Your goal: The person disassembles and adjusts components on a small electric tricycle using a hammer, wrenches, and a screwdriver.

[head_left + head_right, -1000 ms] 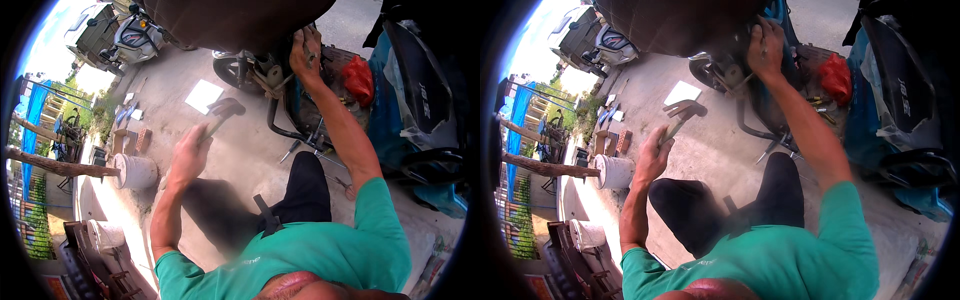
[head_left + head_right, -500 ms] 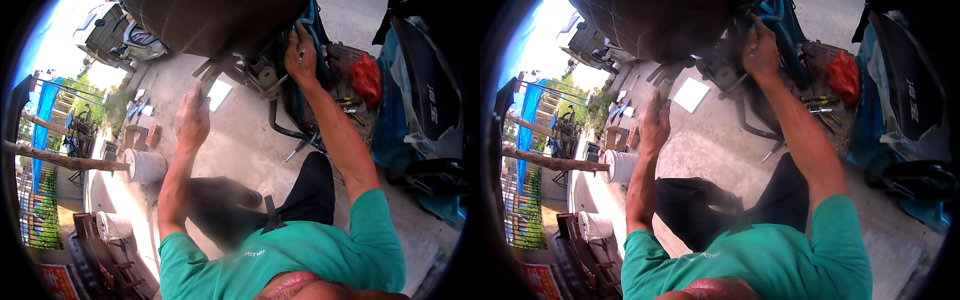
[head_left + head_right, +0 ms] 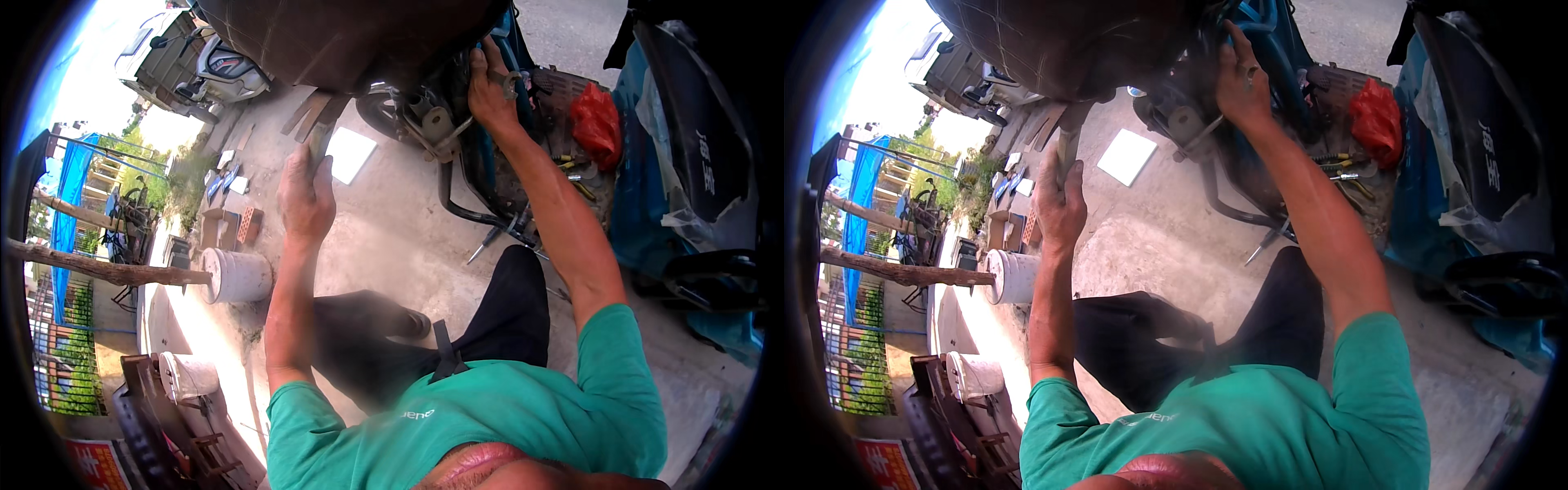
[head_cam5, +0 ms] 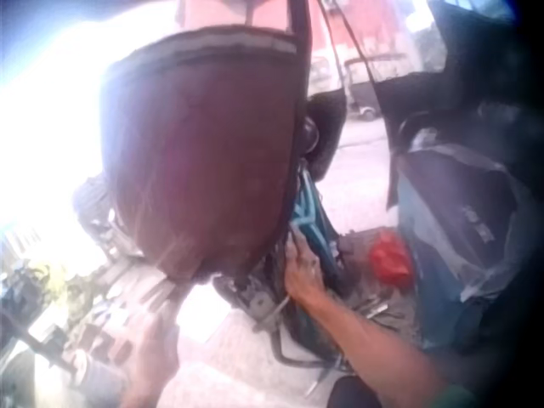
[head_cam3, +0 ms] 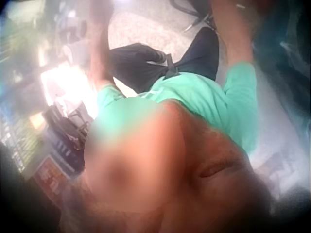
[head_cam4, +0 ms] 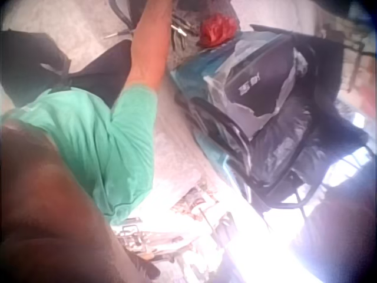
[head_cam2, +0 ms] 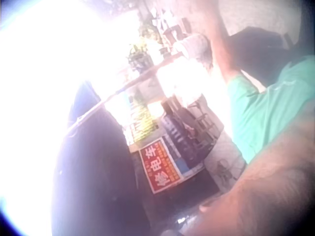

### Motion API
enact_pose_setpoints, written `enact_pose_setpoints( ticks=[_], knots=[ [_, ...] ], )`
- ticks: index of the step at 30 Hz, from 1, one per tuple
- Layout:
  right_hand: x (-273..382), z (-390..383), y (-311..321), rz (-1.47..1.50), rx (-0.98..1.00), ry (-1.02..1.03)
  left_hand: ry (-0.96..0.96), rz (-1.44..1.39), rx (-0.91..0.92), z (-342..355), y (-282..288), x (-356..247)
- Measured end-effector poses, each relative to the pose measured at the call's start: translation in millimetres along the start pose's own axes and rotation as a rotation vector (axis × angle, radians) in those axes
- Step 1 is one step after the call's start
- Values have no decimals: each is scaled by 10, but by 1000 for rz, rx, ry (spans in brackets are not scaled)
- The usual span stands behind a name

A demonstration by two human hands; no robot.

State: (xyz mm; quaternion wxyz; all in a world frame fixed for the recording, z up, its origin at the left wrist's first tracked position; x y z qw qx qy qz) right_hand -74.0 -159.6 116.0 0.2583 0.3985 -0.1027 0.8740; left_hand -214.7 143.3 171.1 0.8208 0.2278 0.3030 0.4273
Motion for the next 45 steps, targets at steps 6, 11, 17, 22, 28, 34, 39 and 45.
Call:
enact_pose_setpoints(
  ticks=[6,11,17,22,28,34,39,45],
  knots=[
    [-6,5,-44,-8,-5,35,-7,-50,107,-48,-360,37],
    [31,-18,-3,-16,26,-23,28,-62,66,10,-192,56],
    [-2,-14,-41,-21,6,-3,128,-225,34,-68,-311,-11],
    [23,-9,-13,-24,30,-39,85,-81,206,83,-287,82],
    [-139,-2,-29,-35,9,12,220,-318,-24,-36,-227,-50],
    [-11,7,-21,-37,17,-20,149,-115,200,44,-305,-12],
    [-107,18,-13,-18,40,-14,237,-319,-5,-30,-217,-44],
    [39,-7,-30,-27,39,-83,177,-103,213,23,-261,12]
  ],
)
Point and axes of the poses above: each hand's wrist, its own z-axis towards the middle knuckle, its own y-axis out of the back of the hand, x = y × z, the point moved 2 cm from there along z, towards the middle knuckle, and after that the axes turned 1 degree about y, right-handed, at the moved point
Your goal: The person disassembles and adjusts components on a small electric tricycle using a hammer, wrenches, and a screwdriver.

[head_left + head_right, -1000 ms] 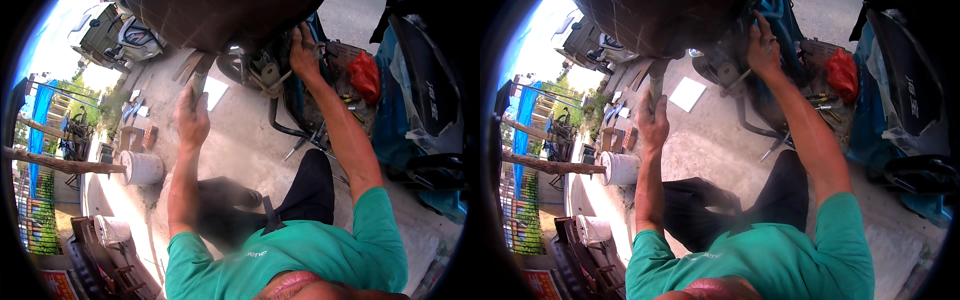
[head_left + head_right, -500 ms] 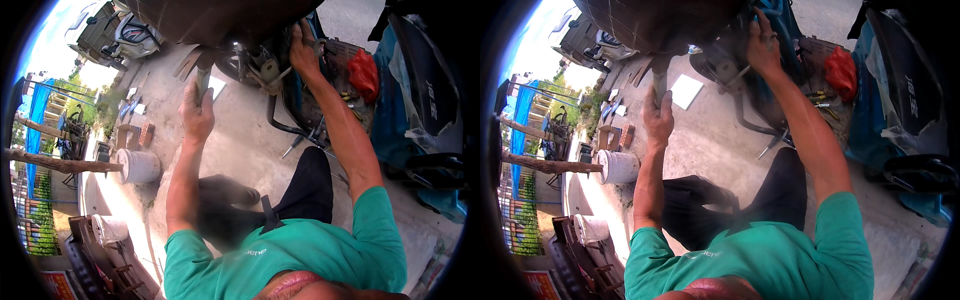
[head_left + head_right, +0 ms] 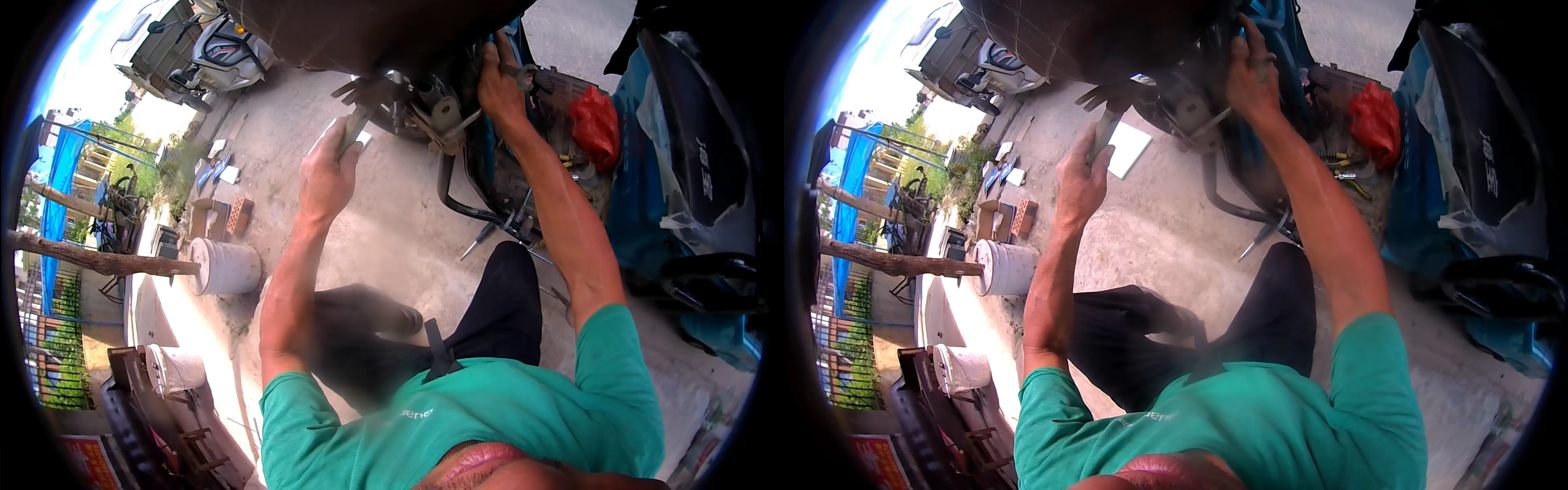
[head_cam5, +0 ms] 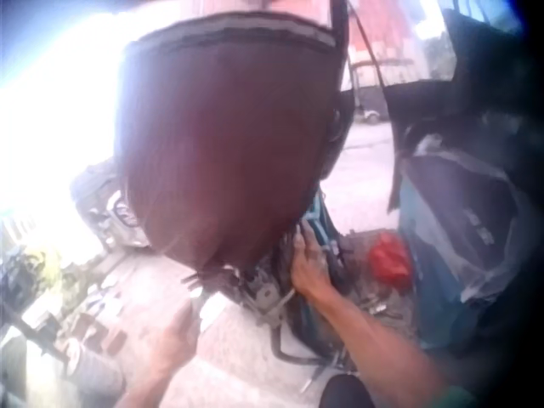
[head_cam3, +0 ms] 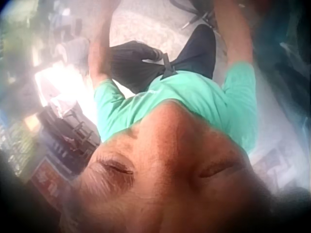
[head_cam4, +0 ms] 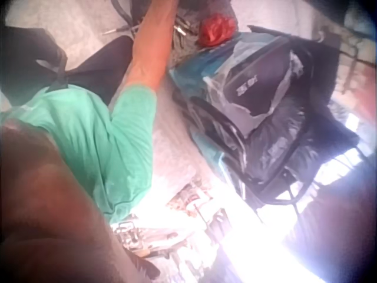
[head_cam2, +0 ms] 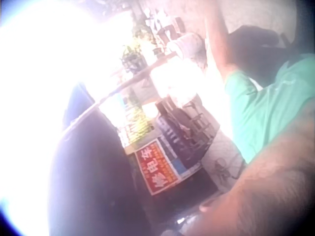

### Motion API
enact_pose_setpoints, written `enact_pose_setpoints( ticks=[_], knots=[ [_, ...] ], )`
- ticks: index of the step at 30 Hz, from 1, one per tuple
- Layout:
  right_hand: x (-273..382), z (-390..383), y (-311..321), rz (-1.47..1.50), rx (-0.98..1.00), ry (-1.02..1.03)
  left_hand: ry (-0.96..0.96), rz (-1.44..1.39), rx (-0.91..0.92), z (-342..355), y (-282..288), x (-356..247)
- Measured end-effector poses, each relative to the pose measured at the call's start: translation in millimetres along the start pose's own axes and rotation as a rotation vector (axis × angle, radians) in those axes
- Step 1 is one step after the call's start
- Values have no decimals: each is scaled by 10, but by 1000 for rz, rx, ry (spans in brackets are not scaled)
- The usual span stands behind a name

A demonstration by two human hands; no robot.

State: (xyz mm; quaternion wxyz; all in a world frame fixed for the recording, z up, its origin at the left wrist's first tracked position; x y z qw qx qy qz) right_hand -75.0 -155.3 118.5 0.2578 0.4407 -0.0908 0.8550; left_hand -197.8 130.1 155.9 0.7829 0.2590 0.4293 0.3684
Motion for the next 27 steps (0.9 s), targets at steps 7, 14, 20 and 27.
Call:
enact_pose_setpoints(
  ticks=[7,14,20,27],
  knots=[
    [-122,14,62,-21,15,9,19,-210,-298,-136,177,-122],
    [-49,-16,38,0,17,-22,-80,86,-52,-58,-135,-101],
    [12,6,82,62,112,-64,-122,11,-162,-53,92,-197],
    [91,-21,55,51,115,-66,21,-37,-42,-80,-217,-54]
  ],
)
Point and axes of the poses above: each hand's wrist, its own z-axis towards the middle knuckle, its own y-axis out of the back of the hand, x = y × z, the point moved 2 cm from there along z, towards the middle knuckle, and after that the axes turned 1 degree about y, right-handed, at the moved point
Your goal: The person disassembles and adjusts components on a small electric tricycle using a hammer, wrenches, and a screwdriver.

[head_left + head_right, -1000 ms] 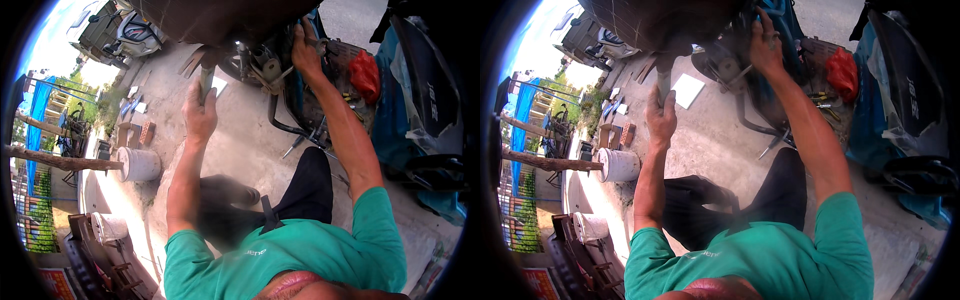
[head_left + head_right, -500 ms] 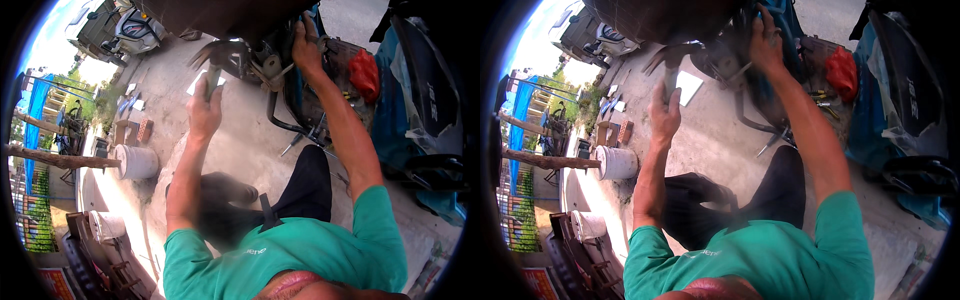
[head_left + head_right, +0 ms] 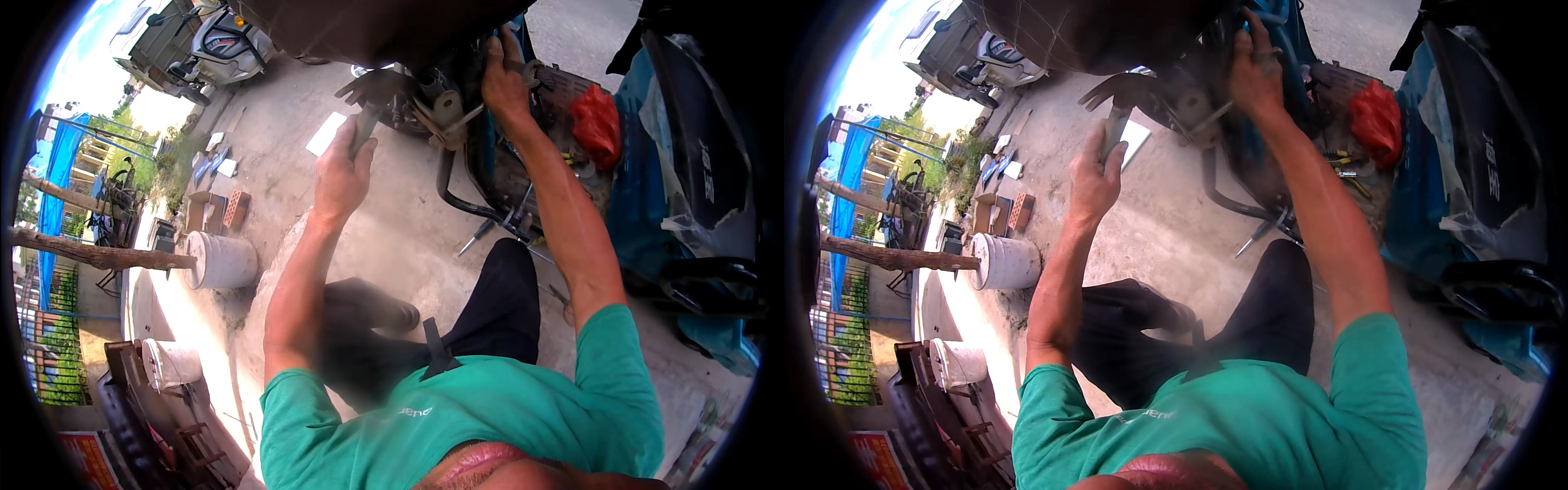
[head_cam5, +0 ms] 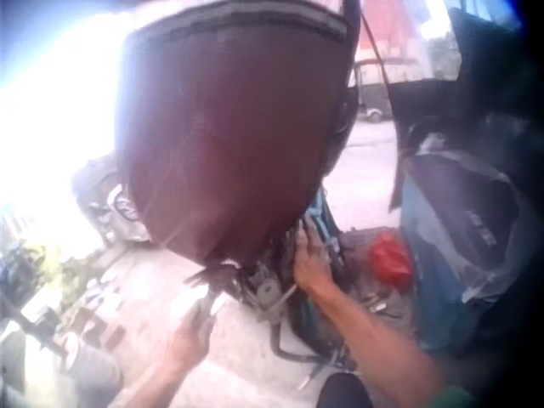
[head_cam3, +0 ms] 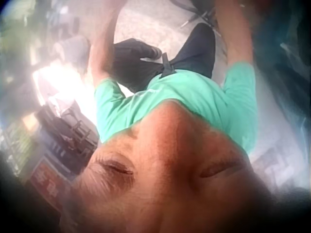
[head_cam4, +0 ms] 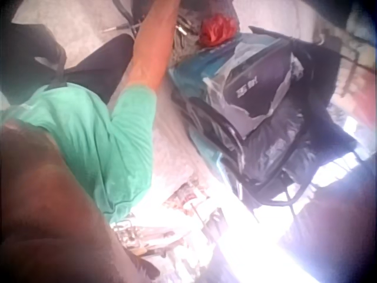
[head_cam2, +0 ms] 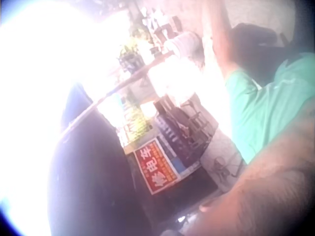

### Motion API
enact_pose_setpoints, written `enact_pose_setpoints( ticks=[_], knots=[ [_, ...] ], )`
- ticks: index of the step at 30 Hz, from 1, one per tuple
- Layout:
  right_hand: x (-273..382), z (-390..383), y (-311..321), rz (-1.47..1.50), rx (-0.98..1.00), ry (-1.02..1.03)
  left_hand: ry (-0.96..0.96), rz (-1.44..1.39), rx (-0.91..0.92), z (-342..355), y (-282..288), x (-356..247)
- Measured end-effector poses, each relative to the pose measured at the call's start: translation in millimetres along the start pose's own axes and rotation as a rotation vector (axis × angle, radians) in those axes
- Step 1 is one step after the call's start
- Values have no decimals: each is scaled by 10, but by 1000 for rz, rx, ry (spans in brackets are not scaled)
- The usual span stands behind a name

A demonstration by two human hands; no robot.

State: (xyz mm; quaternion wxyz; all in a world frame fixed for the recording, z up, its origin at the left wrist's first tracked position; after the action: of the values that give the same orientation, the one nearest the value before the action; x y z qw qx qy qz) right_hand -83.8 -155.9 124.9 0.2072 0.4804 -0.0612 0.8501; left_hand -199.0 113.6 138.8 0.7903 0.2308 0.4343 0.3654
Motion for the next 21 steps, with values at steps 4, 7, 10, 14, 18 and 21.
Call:
enact_pose_setpoints(
  ticks=[4,7,10,14,18,21],
  knots=[
    [45,-36,50,-44,-26,-68,-97,34,-30,72,101,-80],
    [-48,-3,59,-47,-4,-67,-64,-90,-140,56,142,-92],
    [-52,-19,30,-48,10,-56,-34,-143,-199,-26,92,-51],
    [15,-42,47,9,34,-67,5,-32,-24,16,-23,-27],
    [-84,21,40,-10,-3,3,196,-178,51,-82,60,-55],
    [-143,19,19,13,7,58,590,-679,117,-568,-67,-7]
  ],
)
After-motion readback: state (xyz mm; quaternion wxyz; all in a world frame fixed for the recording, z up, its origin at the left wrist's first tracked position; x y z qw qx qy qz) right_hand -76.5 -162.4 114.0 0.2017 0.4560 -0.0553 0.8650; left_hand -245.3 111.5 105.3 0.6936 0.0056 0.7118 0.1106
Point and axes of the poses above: each hand's wrist, its own z-axis towards the middle knuckle, its own y-axis out of the back of the hand, x = y × z, the point moved 2 cm from there along z, towards the middle knuckle, and after that the axes turned 1 degree about y, right-handed, at the moved point
